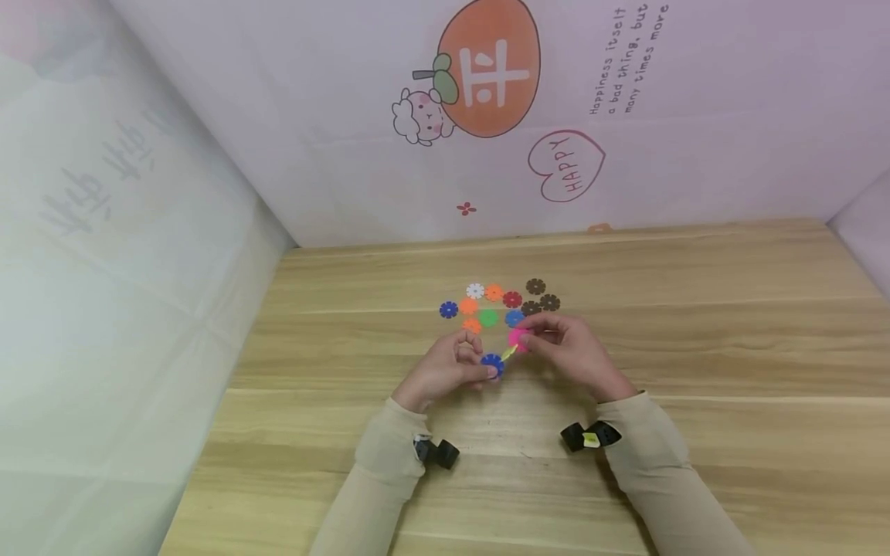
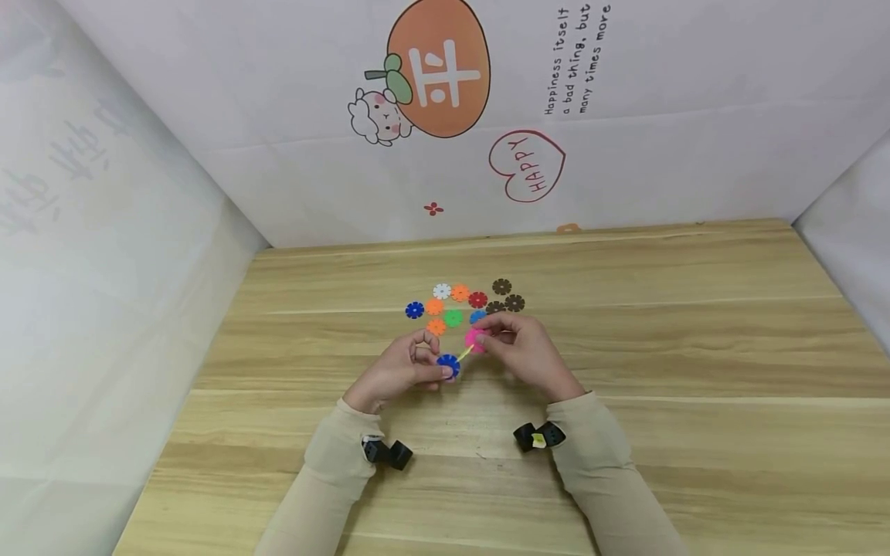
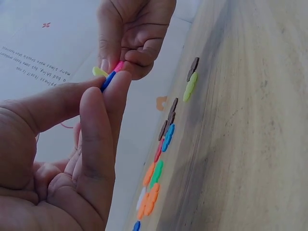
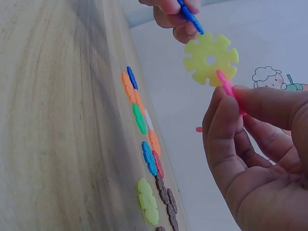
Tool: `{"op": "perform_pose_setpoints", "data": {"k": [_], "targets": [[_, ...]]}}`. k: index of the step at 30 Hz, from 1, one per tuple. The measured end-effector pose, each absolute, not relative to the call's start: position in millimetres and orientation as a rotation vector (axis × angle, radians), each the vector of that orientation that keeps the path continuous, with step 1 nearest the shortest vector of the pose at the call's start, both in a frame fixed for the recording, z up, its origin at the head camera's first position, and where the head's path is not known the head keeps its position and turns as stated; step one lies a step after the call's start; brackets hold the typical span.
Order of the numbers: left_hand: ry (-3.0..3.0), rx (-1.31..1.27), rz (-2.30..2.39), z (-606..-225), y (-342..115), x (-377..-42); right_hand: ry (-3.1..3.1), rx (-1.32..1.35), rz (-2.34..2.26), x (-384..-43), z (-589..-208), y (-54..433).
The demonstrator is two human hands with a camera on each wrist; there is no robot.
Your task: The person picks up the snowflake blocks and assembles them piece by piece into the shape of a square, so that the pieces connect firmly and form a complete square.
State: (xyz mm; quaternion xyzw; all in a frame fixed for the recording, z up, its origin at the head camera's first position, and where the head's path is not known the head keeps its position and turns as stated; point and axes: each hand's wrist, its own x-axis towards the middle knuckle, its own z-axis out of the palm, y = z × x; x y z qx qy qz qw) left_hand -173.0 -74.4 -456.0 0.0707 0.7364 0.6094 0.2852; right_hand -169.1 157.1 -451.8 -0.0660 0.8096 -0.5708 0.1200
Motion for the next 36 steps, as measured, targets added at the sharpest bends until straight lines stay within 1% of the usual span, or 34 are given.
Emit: {"op": "perform_pose_setpoints", "data": {"k": [22,36], "targets": [[1.971,0.189,1.656,-457.5,-72.9,-173.4,2.27,-0.143,-1.765,-171.0,-454.7,159.8],[1.981,0.139,1.656,-456.2,-69.6,-173.3,2.279,-0.18,-1.749,-170.8,-454.6,154.8]]}}
